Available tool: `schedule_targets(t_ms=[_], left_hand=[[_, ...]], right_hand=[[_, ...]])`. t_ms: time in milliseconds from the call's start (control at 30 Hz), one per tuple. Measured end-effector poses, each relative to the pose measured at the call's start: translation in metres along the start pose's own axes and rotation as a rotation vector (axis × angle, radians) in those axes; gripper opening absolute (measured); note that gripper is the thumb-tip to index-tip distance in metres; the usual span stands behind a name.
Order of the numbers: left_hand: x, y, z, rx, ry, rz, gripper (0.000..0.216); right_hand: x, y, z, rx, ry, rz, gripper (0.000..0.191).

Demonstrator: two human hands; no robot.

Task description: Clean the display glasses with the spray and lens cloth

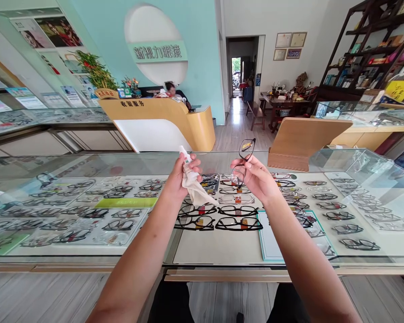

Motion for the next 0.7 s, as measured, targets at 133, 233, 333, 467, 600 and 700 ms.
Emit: schedule_targets(t_ms=[133,233,333,467,600,700], left_hand=[[0.005,0.01,-0.004,-0.018,-0.008,-0.145,0.045],[0.008,0.014,-0.008,-0.053,-0.04,-0.166,0.046],[0.008,0.016,-0.011,-0.081,-0.08,-0.158,0.062],[0.005,0.015,-0.018,-0.177,-0.057,-0.119,0.086],[0.002,0.009,-0.024,-0.426,0.087,-0.017,0.084],[0.006,0.005,-0.023,-0.751,0.338,0.111,0.074]], right_hand=[[0.001,0.003,0.002,-0.01,0.008,-0.014,0.022],[0.002,0.006,0.004,-0.008,0.011,-0.029,0.023],[0.003,0.01,0.008,-0.008,0.023,-0.043,0.024],[0.005,0.019,0.017,-0.004,0.058,-0.06,0.029],[0.009,0.03,0.027,0.039,0.088,-0.08,0.031],[0.012,0.036,0.034,0.08,0.099,-0.099,0.029]])
Point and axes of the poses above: each hand's wrist, its own x-axis away from the middle knuckle, its own y-axis out of the palm, z = x × y, the point moved 3 cm from there along -x, towards the middle knuckle, and after that the axes turned 3 degrees about -y, right-handed, at the moved point
